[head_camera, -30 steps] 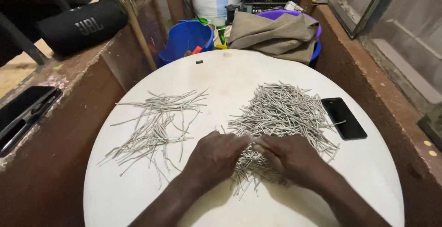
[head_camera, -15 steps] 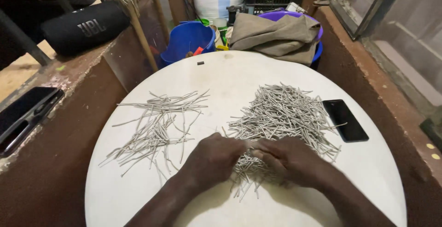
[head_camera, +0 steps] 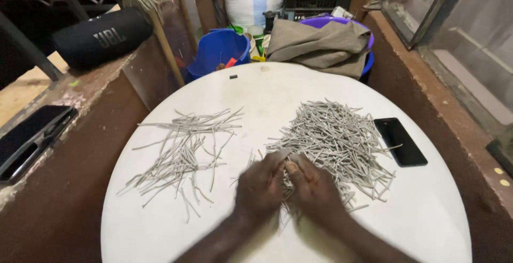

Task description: Sorting small metal rods into piles on a table

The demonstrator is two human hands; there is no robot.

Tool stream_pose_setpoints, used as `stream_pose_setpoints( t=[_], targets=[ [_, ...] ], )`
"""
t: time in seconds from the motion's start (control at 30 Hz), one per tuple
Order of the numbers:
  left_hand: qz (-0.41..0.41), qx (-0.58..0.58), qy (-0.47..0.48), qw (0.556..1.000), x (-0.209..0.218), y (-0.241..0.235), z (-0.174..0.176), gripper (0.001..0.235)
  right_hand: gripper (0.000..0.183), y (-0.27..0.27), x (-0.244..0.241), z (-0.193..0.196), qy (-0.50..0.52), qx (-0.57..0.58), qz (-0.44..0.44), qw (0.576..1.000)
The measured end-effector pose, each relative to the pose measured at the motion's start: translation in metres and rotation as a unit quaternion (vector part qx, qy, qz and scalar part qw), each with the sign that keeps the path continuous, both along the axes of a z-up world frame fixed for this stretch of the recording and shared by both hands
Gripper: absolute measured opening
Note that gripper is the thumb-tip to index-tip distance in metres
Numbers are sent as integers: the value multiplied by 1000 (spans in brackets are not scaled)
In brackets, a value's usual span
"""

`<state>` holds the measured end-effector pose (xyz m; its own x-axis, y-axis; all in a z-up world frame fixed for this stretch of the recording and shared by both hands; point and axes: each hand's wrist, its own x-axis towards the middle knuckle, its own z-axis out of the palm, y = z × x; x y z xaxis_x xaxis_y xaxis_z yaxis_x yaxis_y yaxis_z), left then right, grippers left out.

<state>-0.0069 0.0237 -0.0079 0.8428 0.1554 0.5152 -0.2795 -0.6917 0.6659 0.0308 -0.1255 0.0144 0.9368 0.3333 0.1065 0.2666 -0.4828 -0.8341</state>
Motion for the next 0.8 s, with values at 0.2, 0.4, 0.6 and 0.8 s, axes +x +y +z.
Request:
stream_pose_setpoints(
  t=[0.2,0.4,0.6,0.8],
  targets=[
    [-274,214,-42,937,-14,48,37,15,37,-61,35,3,-145,-294,280,902],
    [41,-31,-45,998,-3,-9,-6,23,44,4,-10,-6,26,24,-13,999],
    [-71,80,-81,991,-1,22,-2,21,32,-16,16,-26,-55,-18,80,995],
    [-234,204,28,950,-15,46,29,14,42,-50,24,16,-101,-218,286,927]
  ],
)
